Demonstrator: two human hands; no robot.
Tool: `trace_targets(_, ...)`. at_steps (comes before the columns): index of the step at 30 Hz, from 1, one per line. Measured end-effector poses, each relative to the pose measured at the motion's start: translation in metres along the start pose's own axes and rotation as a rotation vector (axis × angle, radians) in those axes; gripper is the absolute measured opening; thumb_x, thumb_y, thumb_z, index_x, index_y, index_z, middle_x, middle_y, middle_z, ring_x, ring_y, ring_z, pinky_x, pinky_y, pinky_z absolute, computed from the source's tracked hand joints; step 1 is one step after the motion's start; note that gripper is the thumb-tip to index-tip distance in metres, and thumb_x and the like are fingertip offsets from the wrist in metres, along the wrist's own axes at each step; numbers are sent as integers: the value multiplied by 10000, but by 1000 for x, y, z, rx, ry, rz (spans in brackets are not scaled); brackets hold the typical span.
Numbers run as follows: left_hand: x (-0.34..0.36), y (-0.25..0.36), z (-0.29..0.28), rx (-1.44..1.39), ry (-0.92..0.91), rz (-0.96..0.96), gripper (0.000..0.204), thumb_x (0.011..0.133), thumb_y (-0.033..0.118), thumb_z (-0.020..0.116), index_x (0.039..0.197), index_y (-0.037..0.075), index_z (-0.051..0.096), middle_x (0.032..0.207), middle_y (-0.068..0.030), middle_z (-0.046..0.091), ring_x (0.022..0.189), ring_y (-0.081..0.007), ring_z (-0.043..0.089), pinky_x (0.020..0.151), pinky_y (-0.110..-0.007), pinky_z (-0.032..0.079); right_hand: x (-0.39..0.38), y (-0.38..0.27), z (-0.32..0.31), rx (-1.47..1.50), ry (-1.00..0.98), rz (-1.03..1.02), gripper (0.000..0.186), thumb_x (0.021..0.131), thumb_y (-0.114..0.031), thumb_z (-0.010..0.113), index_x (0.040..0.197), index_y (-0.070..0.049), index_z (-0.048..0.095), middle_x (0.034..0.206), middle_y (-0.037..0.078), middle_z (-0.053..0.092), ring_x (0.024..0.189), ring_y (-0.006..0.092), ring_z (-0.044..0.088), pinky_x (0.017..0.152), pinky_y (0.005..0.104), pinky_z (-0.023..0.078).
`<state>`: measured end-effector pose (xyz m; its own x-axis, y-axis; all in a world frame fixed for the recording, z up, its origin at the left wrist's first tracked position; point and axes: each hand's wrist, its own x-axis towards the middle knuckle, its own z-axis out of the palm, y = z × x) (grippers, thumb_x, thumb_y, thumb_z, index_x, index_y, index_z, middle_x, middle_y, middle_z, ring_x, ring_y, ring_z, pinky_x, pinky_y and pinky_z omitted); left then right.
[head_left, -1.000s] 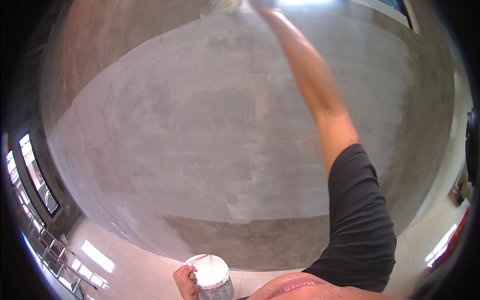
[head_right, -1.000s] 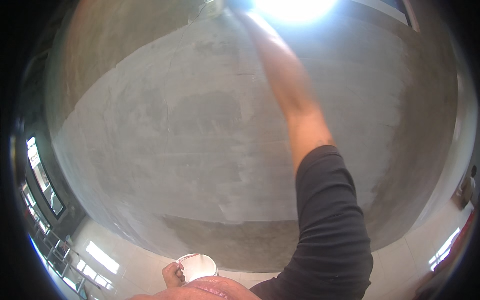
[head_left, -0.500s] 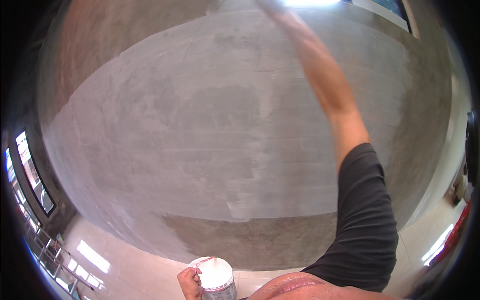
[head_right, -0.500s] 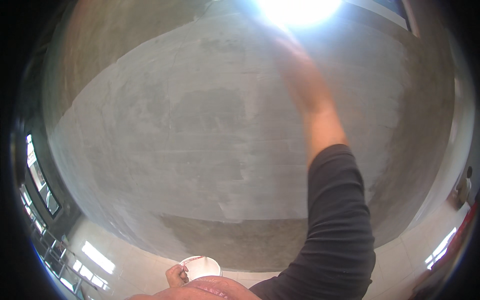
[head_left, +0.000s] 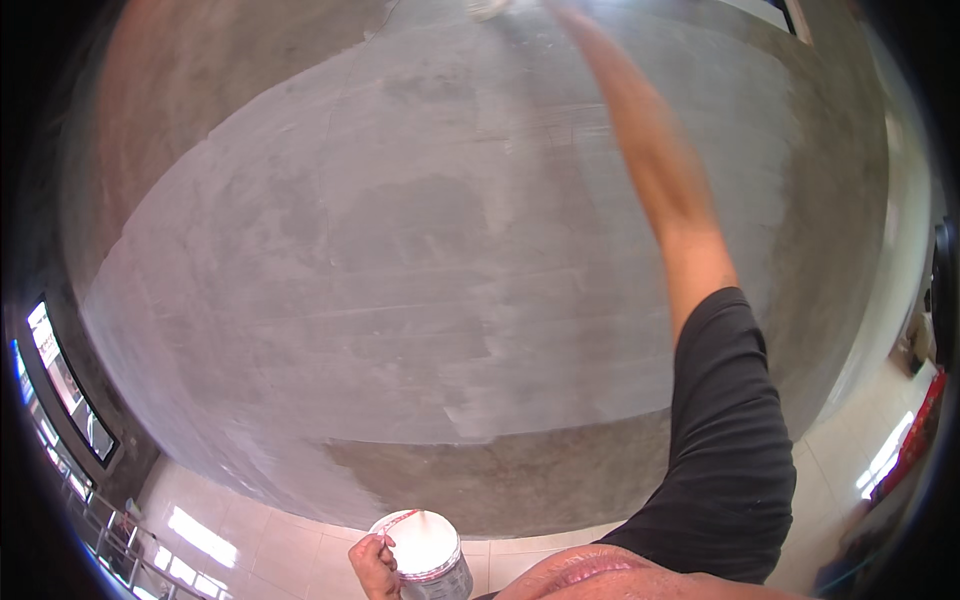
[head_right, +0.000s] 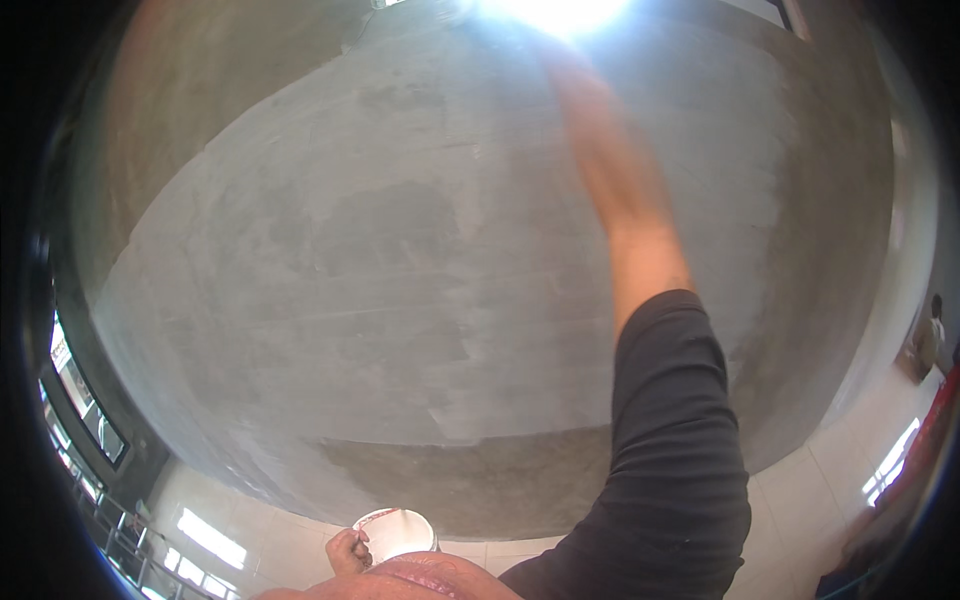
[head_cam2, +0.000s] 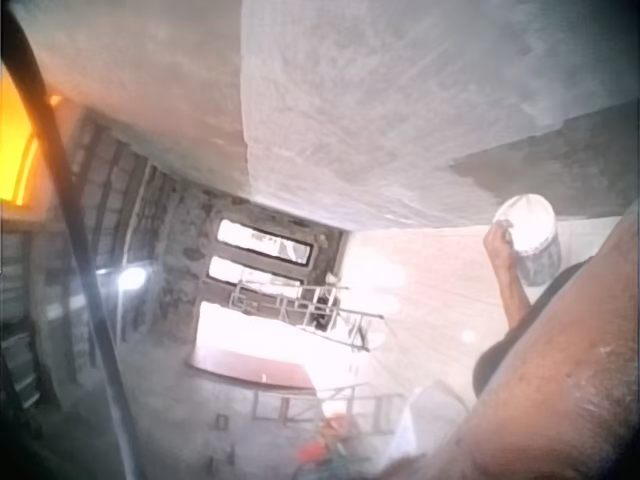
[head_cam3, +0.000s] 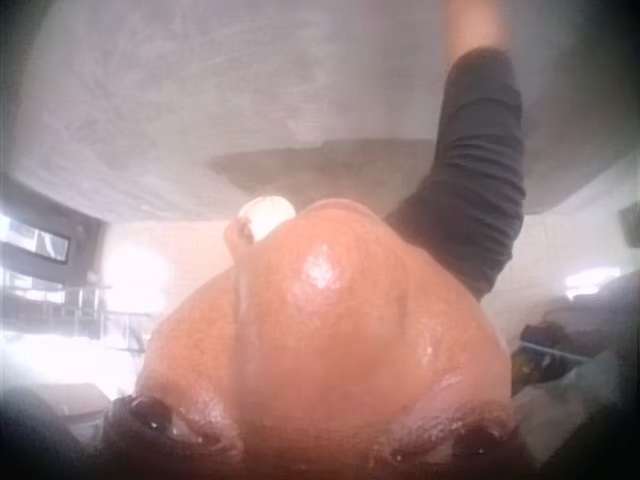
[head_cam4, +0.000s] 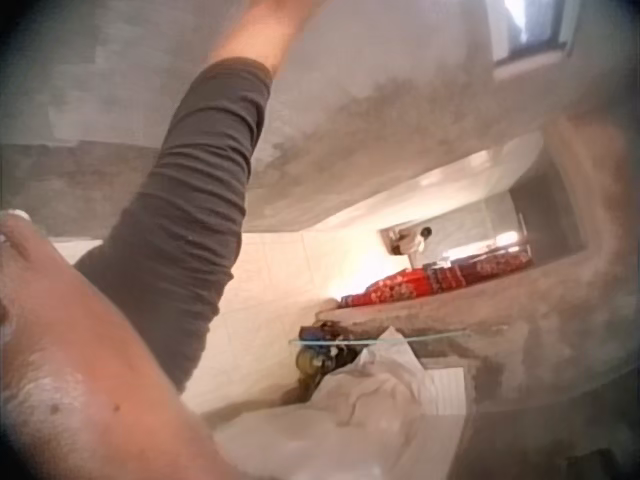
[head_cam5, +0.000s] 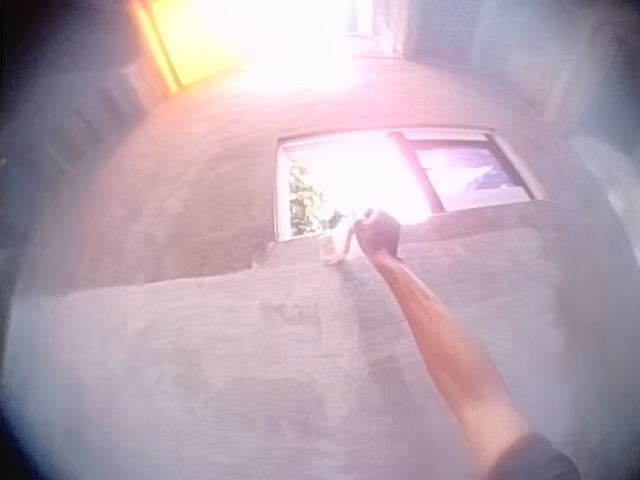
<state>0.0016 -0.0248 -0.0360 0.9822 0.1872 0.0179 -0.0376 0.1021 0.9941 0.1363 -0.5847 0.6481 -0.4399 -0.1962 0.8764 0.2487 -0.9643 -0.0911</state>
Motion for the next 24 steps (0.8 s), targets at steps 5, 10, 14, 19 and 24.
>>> trace_targets(5, -3, 9, -10, -31, 27, -4, 210, 830, 136, 527, 686, -8, 576, 450, 28, 349, 341, -71, 248, 319, -262, 189, 32, 39, -71, -260, 278, -77, 202, 835, -130, 554, 701, -3, 638, 723, 262, 658, 729, 424, 680, 616, 491, 516)
trace_targets(10, 9, 10, 3, -60, -40, -21, 208, 827, 131, 526, 682, -9, 578, 451, 30, 349, 345, -69, 249, 325, -263, 185, 43, 40, -49, -451, 220, -438, 115, 793, -140, 594, 744, -40, 623, 591, 186, 594, 607, 371, 622, 551, 480, 481)
trace_targets(14, 19, 1, 8, -56, -67, -58, 212, 826, 127, 525, 675, -11, 580, 453, 27, 353, 347, -70, 261, 335, -263, 188, -2, -7, 50, -264, 414, -758, 84, 718, -149, 623, 732, -71, 596, 568, 138, 524, 552, 305, 552, 523, 442, 450)
trace_targets(19, 21, -25, -11, 22, -31, -13, 220, 817, 130, 530, 673, -22, 599, 454, 16, 379, 351, -75, 287, 344, -269, 202, -83, -188, 107, 119, -78, -411, 79, 792, -85, 597, 838, -22, 593, 673, 170, 659, 620, 339, 684, 571, 455, 544)
trace_targets(24, 37, -29, -22, 55, -94, -11, 214, 792, 132, 540, 680, -34, 616, 450, 1, 403, 353, -77, 307, 346, -270, 212, -102, -254, 89, -200, -16, -248, 117, 834, -109, 587, 810, 5, 598, 701, 230, 661, 680, 392, 689, 610, 474, 560)
